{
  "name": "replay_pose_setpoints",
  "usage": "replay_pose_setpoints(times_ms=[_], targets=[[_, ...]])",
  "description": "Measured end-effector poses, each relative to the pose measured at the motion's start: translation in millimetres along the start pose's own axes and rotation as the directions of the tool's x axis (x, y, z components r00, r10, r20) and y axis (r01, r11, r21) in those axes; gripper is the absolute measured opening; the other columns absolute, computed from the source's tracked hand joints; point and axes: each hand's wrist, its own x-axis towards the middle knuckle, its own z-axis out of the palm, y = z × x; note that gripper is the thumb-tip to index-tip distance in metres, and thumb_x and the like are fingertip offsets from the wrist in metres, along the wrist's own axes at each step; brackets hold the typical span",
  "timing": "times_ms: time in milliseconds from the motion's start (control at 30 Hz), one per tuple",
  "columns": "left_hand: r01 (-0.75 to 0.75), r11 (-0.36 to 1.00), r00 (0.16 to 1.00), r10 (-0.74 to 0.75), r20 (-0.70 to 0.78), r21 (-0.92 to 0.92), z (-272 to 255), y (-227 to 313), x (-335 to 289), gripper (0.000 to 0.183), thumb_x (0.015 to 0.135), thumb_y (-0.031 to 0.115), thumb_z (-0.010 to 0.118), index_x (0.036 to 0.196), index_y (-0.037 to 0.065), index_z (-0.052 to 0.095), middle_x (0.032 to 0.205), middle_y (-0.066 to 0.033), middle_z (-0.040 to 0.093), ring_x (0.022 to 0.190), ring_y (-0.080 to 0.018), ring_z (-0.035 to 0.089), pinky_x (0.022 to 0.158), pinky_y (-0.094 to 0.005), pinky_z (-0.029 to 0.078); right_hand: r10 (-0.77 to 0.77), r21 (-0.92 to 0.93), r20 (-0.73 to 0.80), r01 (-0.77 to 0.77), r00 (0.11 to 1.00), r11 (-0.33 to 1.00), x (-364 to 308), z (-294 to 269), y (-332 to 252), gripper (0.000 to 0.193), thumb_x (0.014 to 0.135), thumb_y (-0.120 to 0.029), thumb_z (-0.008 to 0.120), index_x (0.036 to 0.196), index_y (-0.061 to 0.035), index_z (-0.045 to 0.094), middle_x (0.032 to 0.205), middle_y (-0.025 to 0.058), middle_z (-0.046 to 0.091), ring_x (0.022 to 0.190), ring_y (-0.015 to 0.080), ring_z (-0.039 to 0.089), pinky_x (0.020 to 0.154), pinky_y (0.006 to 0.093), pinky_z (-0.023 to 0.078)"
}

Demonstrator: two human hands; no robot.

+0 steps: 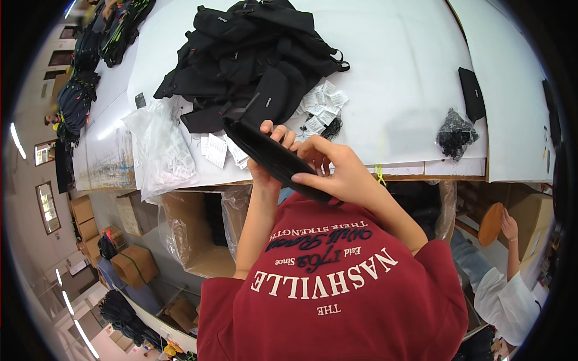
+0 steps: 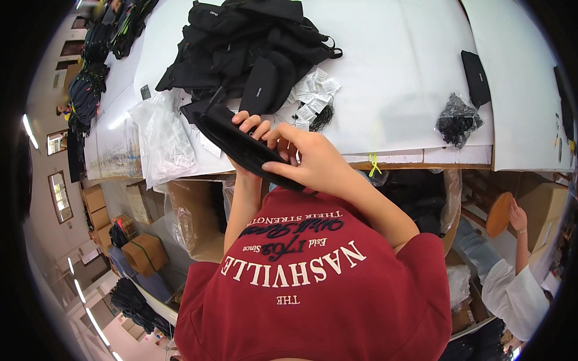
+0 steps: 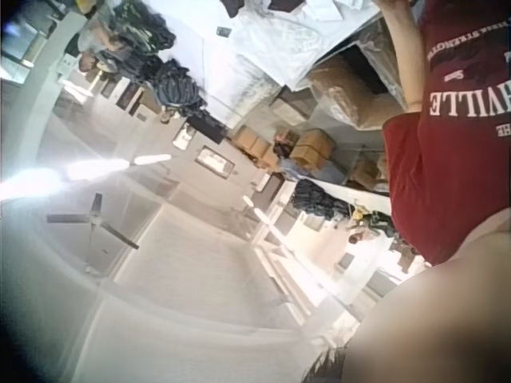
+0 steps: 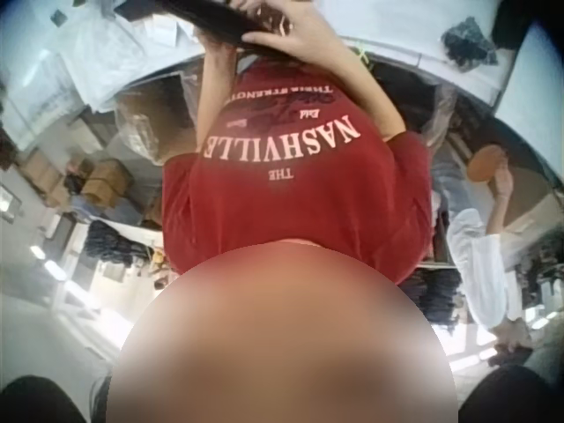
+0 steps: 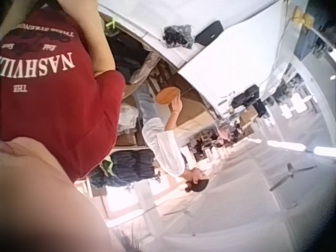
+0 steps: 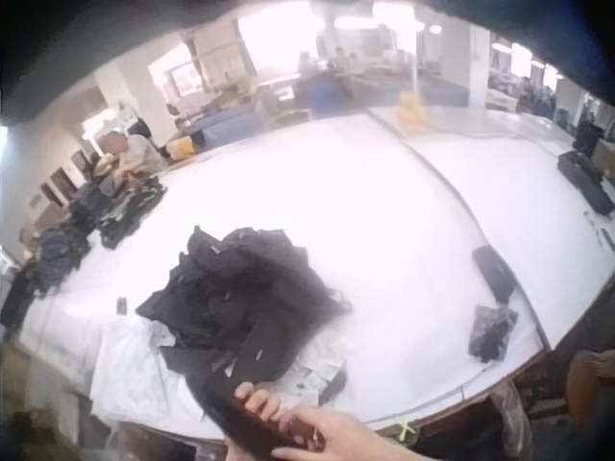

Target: Gathering black cases/pouches, placing them on a table, and attaching small black tags with string to them.

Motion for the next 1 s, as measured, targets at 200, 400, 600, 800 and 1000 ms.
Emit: replay_pose_setpoints(times_ms=[200,400,600,800,1000], targets=[[0.171,0.985,0.985,-0.171,0.023,-0.006,0.4,0.3,2.5,0.024,0.080,0.016,0.068,0.088,0.015,0.046,0.077,-0.0001,0.051,0.066,-0.0119,0.042,0.063,-0.0262,0.034,-0.315,-0.113,-0.321,0.294,0.893,0.949,5.9,-8.8,5.0,0.043,0.078,-0.025,0.071,0.112,-0.0095,0.051,0.103,0.0060,0.056,0.066,0.0129,0.056,0.056,0.0255,0.045],[0.255,0.955,0.966,-0.258,-0.001,0.152,3.7,-7.2,1.7,0.029,0.080,0.028,0.067,0.097,0.012,0.049,0.077,-0.0021,0.052,0.067,-0.0136,0.045,0.062,-0.0272,0.035,-0.545,-0.505,-0.147,0.411,0.826,0.759,26.4,-27.4,-27.4,0.042,0.078,-0.022,0.069,0.114,-0.0100,0.052,0.106,0.0069,0.058,0.069,0.0174,0.062,0.056,0.0254,0.046],[0.166,0.986,0.983,-0.166,-0.078,-0.007,-2.7,-8.3,3.2,0.073,0.075,0.071,0.052,0.112,0.008,0.048,0.081,-0.0023,0.046,0.071,-0.0165,0.047,0.066,-0.0281,0.041,-0.144,-0.241,-0.170,0.101,0.975,0.965,14.4,-20.2,-32.6,0.027,0.080,-0.015,0.067,0.105,-0.0066,0.058,0.090,0.0077,0.064,0.064,0.0160,0.059,0.055,0.0269,0.045],[0.105,0.441,0.850,0.425,-0.311,0.891,-3.9,-18.1,3.3,0.063,0.089,0.052,0.052,0.130,0.006,0.034,0.118,-0.0070,0.045,0.108,-0.0181,0.047,0.094,-0.0321,0.037,-0.086,-0.392,-0.147,0.021,0.985,0.920,4.1,-8.1,4.9,0.018,0.084,-0.016,0.062,0.087,0.0002,0.056,0.059,0.0109,0.056,0.050,0.0192,0.053,0.051,0.0294,0.042],[0.148,0.070,0.959,0.236,-0.160,0.987,27.0,-20.8,-5.5,0.039,0.082,0.007,0.062,0.116,0.002,0.042,0.091,-0.0074,0.055,0.082,-0.0118,0.052,0.077,-0.0240,0.042,-0.095,-0.335,-0.270,0.000,0.958,0.942,5.6,-13.0,22.9,0.018,0.083,-0.014,0.062,0.079,0.0008,0.052,0.055,0.0094,0.052,0.046,0.0155,0.048,0.047,0.0279,0.038]])
